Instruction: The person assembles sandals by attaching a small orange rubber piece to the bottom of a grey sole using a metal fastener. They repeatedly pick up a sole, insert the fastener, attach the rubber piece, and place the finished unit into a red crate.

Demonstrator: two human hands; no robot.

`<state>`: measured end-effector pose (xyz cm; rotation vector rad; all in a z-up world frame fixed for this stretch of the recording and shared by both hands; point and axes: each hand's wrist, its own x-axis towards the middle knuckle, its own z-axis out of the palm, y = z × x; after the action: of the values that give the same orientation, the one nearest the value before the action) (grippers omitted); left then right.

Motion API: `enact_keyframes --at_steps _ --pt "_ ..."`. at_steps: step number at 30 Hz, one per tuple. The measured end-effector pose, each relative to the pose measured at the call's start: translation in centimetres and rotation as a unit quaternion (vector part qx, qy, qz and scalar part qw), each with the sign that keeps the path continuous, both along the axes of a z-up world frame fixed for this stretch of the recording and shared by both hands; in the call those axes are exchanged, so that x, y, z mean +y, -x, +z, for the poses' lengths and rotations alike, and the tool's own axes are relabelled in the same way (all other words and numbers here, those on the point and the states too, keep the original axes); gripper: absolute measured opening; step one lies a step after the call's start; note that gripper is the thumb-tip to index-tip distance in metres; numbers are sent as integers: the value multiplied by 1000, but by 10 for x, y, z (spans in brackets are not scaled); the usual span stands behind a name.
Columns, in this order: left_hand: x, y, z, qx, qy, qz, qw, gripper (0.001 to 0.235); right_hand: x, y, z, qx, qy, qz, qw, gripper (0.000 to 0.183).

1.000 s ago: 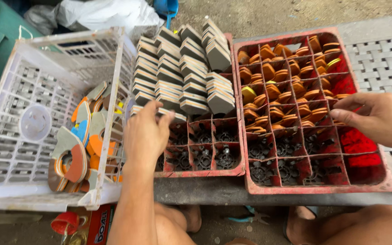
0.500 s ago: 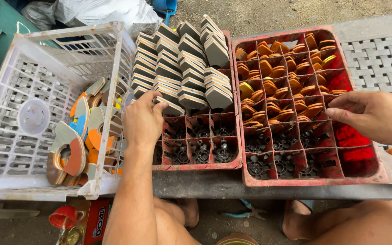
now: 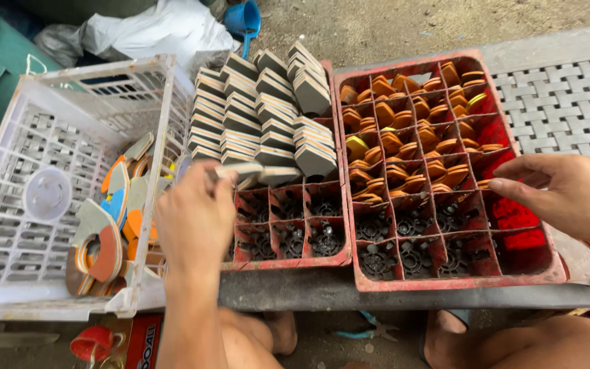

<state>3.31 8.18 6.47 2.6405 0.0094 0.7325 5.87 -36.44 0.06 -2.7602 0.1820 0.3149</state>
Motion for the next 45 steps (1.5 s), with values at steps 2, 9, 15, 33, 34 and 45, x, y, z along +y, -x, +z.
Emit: enact_keyframes --at_steps 2,9,15,33,34,45 --pt "-16 29 11 1 0 5 1000 15 22 7 20 -57 15 -1 998 35" --pt "-40 77 22 -58 36 -194 979 27 129 65 56 -257 -345 217 876 58" --pt "-44 63 -24 73 321 -293 898 44 152 71 46 -155 -423 328 830 26" --pt "-70 21 -55 388 554 -190 712 37 32 -27 33 40 -11 -64 997 33" --pt "-69 20 -54 383 547 -189 720 38 30 -31 28 22 -29 -29 999 31" --pt "-63 17 -63 375 519 -177 747 39 13 -40 4 81 57 57 993 28"
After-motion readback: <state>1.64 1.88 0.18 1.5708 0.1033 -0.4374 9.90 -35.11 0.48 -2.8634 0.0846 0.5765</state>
